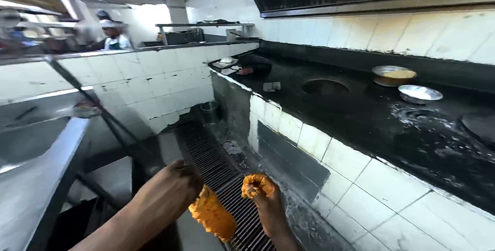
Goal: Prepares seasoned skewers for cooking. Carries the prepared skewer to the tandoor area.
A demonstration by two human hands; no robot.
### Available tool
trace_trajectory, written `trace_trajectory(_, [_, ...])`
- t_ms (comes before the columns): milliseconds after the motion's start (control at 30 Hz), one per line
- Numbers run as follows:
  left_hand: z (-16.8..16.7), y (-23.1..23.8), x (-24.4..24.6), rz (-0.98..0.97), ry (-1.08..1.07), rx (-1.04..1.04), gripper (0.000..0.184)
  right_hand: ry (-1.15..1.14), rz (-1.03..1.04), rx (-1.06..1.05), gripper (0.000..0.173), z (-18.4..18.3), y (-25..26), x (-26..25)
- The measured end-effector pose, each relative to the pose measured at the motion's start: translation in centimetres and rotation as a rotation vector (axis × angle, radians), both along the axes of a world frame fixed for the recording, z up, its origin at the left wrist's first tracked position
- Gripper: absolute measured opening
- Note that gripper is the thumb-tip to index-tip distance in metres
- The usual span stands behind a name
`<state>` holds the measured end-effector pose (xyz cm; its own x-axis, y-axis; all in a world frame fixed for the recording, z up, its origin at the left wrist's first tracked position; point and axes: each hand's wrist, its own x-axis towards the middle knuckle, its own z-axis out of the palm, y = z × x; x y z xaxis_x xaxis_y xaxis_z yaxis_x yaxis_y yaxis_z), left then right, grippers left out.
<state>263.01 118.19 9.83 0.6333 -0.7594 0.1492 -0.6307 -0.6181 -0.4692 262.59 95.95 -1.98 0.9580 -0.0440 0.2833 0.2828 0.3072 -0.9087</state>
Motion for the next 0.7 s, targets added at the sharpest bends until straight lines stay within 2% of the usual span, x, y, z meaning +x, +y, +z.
trace_trajectory(167, [-0.1,1.5,10.7,-0.057,0.039,0.046,0.014,0.231,0.010,-0.052,0.017,-1.9,0.8,7.4])
trace_trajectory(267, [0.1,0.8,17.1,-0.012,0.146,0.131,0.014,0.232,-0.020,-0.078,0.019,-3.0,0.9,12.9])
trace_trajectory(467, [-0.2,-0.9,30.3,-0.011,0.183,0.220,0.019,0.177,-0.142,-0.109,0.019,-3.9,-0.8,25.8])
trace_trajectory(600, [-0.3,-1.6,38.8,-0.117,0.102,0.212,0.014,0.179,-0.090,-0.134,0.019,-2.8,-0.6,33.9])
trace_trajectory(700, [-1.6,-1.1,44.7,-0.220,0.012,0.124,0.013,0.205,-0.079,-0.156,0.019,-2.8,-0.8,38.6])
